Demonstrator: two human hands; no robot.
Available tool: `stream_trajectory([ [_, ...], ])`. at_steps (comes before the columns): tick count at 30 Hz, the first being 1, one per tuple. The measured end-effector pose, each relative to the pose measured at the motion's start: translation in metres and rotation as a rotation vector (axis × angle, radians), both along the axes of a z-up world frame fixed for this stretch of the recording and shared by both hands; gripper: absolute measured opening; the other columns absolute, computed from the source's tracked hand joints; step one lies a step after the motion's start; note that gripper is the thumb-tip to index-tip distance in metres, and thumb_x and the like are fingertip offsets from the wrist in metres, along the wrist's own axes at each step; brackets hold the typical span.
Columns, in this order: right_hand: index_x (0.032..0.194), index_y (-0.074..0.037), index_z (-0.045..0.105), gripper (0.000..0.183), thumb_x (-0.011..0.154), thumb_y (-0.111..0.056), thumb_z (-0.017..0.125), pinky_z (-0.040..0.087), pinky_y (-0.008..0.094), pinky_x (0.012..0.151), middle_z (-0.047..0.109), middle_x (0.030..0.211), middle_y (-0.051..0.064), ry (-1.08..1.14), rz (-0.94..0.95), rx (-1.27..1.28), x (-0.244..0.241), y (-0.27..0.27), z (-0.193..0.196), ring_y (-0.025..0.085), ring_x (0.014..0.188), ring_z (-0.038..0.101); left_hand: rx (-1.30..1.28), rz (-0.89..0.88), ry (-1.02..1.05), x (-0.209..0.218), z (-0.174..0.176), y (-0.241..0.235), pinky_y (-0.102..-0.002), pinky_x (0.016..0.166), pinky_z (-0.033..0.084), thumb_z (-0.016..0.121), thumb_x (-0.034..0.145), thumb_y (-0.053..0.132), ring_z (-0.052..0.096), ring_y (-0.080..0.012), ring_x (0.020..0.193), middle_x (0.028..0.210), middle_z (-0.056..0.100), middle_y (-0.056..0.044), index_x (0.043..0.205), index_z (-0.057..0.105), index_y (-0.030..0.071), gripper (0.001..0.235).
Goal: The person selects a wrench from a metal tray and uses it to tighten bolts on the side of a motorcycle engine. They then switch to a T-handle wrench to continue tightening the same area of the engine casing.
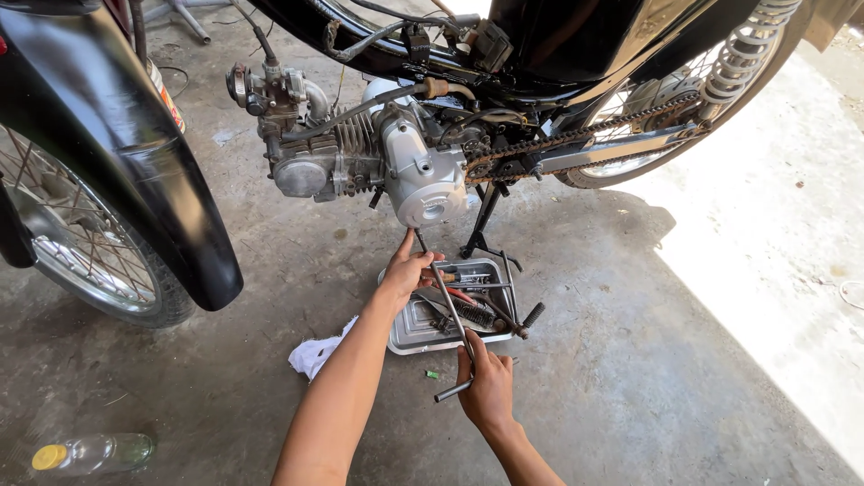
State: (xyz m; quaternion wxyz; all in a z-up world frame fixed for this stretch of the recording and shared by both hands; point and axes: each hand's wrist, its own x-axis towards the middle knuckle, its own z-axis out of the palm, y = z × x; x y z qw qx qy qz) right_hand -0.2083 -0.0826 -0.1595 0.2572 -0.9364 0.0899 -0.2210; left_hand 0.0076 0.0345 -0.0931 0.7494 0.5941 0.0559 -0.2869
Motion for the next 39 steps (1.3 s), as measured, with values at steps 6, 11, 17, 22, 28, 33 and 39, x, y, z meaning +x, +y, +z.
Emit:
stream_trajectory([
  [6,0.134,-0.016,0.059,0.031,0.104,-0.020,0.054,0.032,0.041,0.073,0.063,0.069,-0.004,-0.079,-0.028,-0.346,0.004,0.004,0.024,0.023,0.062,0.047,-0.054,0.055,0.025,0.001,0.002,0.000,-0.028,0.061,0.046,0.050,0.102,0.007,0.073,-0.0219,0.080,0.108,0.077,-0.009,0.167,0.016,0.035,0.079],
  [11,0.116,-0.017,0.078,0.025,0.095,-0.027,0.067,0.029,0.029,0.054,0.039,0.059,-0.005,0.199,-0.201,0.767,0.007,0.017,0.061,0.009,0.055,0.032,-0.122,0.096,0.040,-0.009,0.002,-0.006,-0.030,0.062,0.046,0.051,0.103,0.012,0.068,-0.0215,0.079,0.102,0.072,-0.008,0.162,0.033,0.039,0.067],
  [17,0.093,-0.015,0.058,0.006,0.095,-0.014,0.064,0.022,0.026,0.054,0.011,0.054,-0.008,0.262,-0.249,2.095,0.020,0.003,0.045,0.008,0.048,0.009,-0.424,-0.322,0.248,-0.082,-0.014,-0.017,-0.037,0.066,0.056,0.038,0.109,0.053,0.075,-0.0288,0.090,0.099,0.077,-0.013,0.115,0.065,0.008,0.053],
  [22,0.079,-0.012,0.051,0.014,0.092,-0.007,0.053,0.035,0.036,0.071,0.039,0.073,0.004,0.132,-0.165,2.227,-0.001,0.027,0.044,0.017,0.065,0.035,-0.397,-0.382,0.391,-0.091,-0.038,-0.022,-0.041,0.082,0.056,0.042,0.106,0.061,0.061,-0.0247,0.080,0.066,0.044,0.001,0.077,0.043,0.017,0.053],
  [28,0.104,-0.003,0.064,0.028,0.081,0.003,0.050,0.057,0.038,0.082,0.069,0.105,0.015,0.484,-0.039,1.512,-0.055,0.064,0.082,0.021,0.090,0.065,-0.474,-0.433,0.436,-0.073,-0.061,-0.026,-0.040,0.071,0.056,0.039,0.106,0.065,0.035,-0.0135,0.051,0.057,0.024,0.006,0.064,0.035,0.022,0.061],
  [33,0.130,-0.014,0.076,0.045,0.089,-0.004,0.061,0.047,0.023,0.050,0.069,0.070,-0.005,0.319,0.123,0.811,-0.064,0.029,0.073,0.008,0.048,0.053,-0.505,-0.365,0.442,-0.081,-0.054,-0.022,-0.037,0.060,0.053,0.039,0.112,0.053,0.028,-0.0124,0.048,0.055,0.021,0.007,0.059,0.033,0.022,0.061],
  [39,0.159,-0.036,0.042,0.074,0.090,-0.010,0.052,0.045,0.032,0.073,0.061,0.082,0.000,0.292,-0.369,0.570,-0.059,-0.016,0.013,0.020,0.064,0.053,-0.693,-0.281,0.548,-0.077,-0.062,-0.039,-0.023,0.048,0.029,0.049,0.108,0.050,0.018,-0.0091,0.046,0.052,0.015,0.008,0.057,0.031,0.023,0.061],
])
